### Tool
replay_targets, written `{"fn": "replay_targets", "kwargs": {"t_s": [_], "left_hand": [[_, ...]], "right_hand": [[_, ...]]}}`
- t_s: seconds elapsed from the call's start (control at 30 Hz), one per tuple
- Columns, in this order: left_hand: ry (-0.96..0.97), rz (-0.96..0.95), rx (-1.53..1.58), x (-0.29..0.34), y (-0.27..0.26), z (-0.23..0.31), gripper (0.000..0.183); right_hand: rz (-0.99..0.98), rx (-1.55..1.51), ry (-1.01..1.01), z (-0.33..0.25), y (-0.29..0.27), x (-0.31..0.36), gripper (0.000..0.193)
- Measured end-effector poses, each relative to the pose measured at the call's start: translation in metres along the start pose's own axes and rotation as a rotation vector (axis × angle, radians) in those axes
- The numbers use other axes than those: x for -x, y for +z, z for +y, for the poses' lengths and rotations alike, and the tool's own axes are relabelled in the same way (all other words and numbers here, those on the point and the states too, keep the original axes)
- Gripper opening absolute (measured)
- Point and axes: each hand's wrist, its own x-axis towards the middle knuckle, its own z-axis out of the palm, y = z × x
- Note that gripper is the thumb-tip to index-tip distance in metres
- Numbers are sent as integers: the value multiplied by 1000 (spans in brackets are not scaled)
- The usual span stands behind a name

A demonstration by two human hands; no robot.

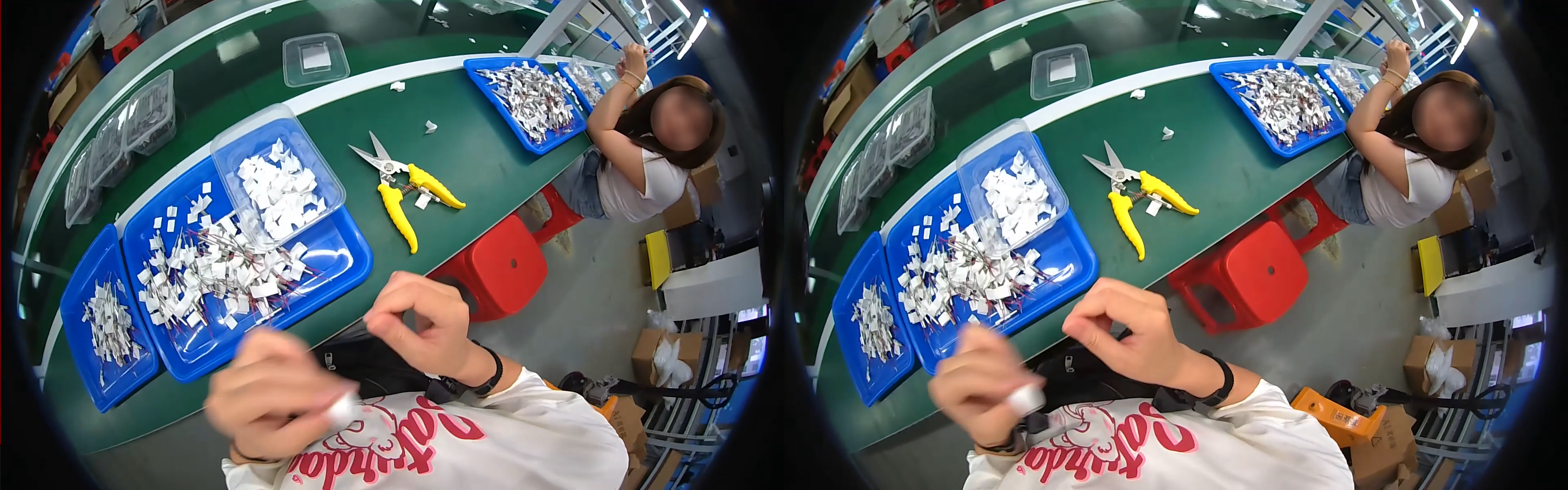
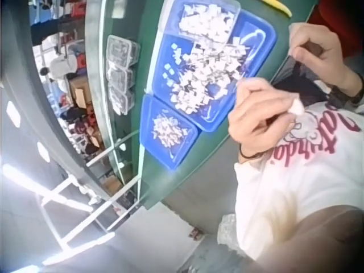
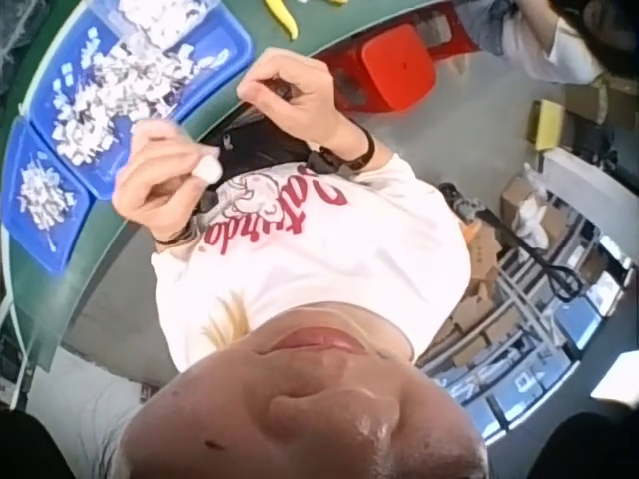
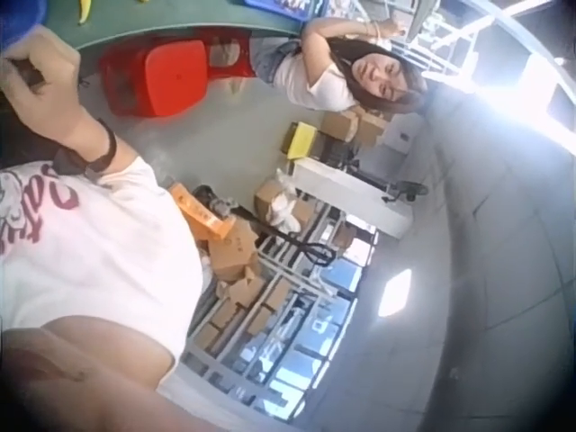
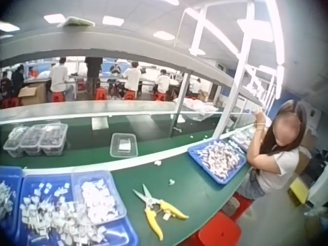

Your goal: Use scissors to trim or cut small white rectangular components with wires.

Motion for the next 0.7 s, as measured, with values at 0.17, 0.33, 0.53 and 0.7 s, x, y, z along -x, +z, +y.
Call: {"fn": "replay_targets", "kwargs": {"t_s": [0.17, 0.33, 0.53, 0.7], "left_hand": [[472, -200, 174, 2, -58, 53, 23], [214, -228, -209, -2, -8, 18, 25], [112, -96, -270, 17, 23, 2, 24], [285, -455, -245, 27, -12, 12, 23]], "right_hand": [[-24, -37, 204, 1, -8, 13, 10], [-69, -463, 74, -2, 5, 5, 65], [-157, -436, -46, -33, 36, -13, 81], [-127, -256, -268, -44, 26, -26, 44]]}}
